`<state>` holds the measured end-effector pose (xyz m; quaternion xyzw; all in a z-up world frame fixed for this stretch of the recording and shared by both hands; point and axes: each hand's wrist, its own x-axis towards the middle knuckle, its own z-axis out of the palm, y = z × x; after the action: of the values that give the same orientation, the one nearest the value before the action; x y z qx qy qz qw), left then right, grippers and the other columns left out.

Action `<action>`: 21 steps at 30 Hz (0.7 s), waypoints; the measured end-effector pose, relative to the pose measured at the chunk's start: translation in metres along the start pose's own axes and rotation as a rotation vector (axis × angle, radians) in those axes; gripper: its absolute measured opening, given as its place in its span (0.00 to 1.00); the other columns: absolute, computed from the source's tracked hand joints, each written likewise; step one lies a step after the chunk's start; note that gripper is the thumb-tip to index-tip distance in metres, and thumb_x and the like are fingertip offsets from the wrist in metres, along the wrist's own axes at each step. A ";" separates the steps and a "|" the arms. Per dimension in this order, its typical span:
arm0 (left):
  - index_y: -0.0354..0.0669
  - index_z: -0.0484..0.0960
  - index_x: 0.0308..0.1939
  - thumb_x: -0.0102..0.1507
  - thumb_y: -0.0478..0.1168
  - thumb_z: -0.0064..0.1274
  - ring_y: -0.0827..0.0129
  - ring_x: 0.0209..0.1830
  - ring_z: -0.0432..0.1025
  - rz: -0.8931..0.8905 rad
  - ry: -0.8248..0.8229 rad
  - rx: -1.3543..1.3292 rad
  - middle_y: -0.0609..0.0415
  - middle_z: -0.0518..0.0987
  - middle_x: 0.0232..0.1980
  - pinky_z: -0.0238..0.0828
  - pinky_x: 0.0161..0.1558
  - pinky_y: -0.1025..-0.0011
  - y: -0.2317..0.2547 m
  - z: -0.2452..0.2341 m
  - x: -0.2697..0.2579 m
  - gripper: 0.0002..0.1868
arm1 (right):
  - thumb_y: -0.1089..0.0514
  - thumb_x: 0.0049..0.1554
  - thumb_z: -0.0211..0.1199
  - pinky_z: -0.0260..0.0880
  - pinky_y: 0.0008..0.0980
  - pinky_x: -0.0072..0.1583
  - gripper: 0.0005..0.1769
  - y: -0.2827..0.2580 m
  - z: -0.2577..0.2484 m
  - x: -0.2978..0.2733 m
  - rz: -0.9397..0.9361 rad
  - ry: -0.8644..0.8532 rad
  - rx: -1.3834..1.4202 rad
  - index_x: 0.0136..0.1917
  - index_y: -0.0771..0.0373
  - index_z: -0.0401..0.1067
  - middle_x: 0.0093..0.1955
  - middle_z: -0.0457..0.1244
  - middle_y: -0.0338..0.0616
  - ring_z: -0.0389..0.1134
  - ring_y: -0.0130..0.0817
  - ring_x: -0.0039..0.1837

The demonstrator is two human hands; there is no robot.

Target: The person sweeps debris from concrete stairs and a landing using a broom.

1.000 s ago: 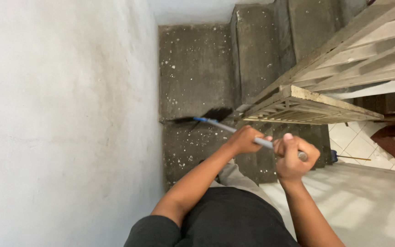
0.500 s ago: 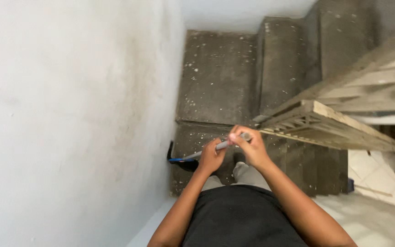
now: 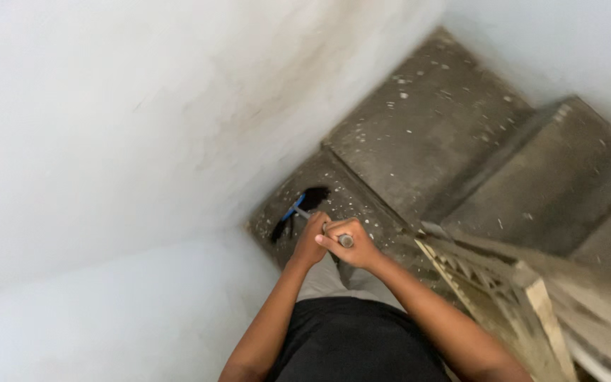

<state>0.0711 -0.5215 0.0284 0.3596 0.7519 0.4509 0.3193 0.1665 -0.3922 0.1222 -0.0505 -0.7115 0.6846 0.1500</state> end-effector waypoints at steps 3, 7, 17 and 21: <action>0.36 0.71 0.39 0.60 0.34 0.53 0.49 0.46 0.70 -0.062 0.068 0.016 0.43 0.72 0.43 0.67 0.47 0.60 -0.029 0.006 -0.009 0.08 | 0.67 0.58 0.64 0.54 0.33 0.38 0.26 0.035 0.008 0.001 0.051 -0.183 0.004 0.26 0.66 0.52 0.25 0.51 0.42 0.52 0.27 0.31; 0.37 0.73 0.36 0.65 0.39 0.56 0.48 0.45 0.70 -0.108 0.096 0.048 0.44 0.73 0.41 0.67 0.46 0.58 -0.076 0.021 -0.012 0.10 | 0.70 0.56 0.61 0.61 0.34 0.45 0.21 0.065 0.023 -0.008 -0.045 -0.135 0.020 0.26 0.67 0.55 0.27 0.56 0.43 0.55 0.28 0.31; 0.38 0.69 0.38 0.62 0.36 0.54 0.45 0.52 0.68 -0.063 0.268 0.017 0.45 0.73 0.45 0.66 0.50 0.54 -0.076 0.030 0.004 0.09 | 0.70 0.58 0.58 0.65 0.31 0.47 0.23 0.085 0.012 0.011 0.020 -0.049 -0.006 0.27 0.67 0.51 0.26 0.52 0.42 0.53 0.30 0.30; 0.39 0.69 0.36 0.61 0.36 0.57 0.49 0.47 0.70 -0.103 0.264 -0.016 0.47 0.73 0.40 0.65 0.51 0.54 -0.076 0.036 0.003 0.10 | 0.71 0.58 0.57 0.62 0.30 0.43 0.23 0.085 0.013 0.006 0.015 -0.017 -0.021 0.26 0.66 0.51 0.25 0.52 0.42 0.53 0.30 0.30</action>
<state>0.0796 -0.5284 -0.0551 0.2555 0.8013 0.4832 0.2431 0.1458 -0.3979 0.0387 -0.0516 -0.7194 0.6788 0.1380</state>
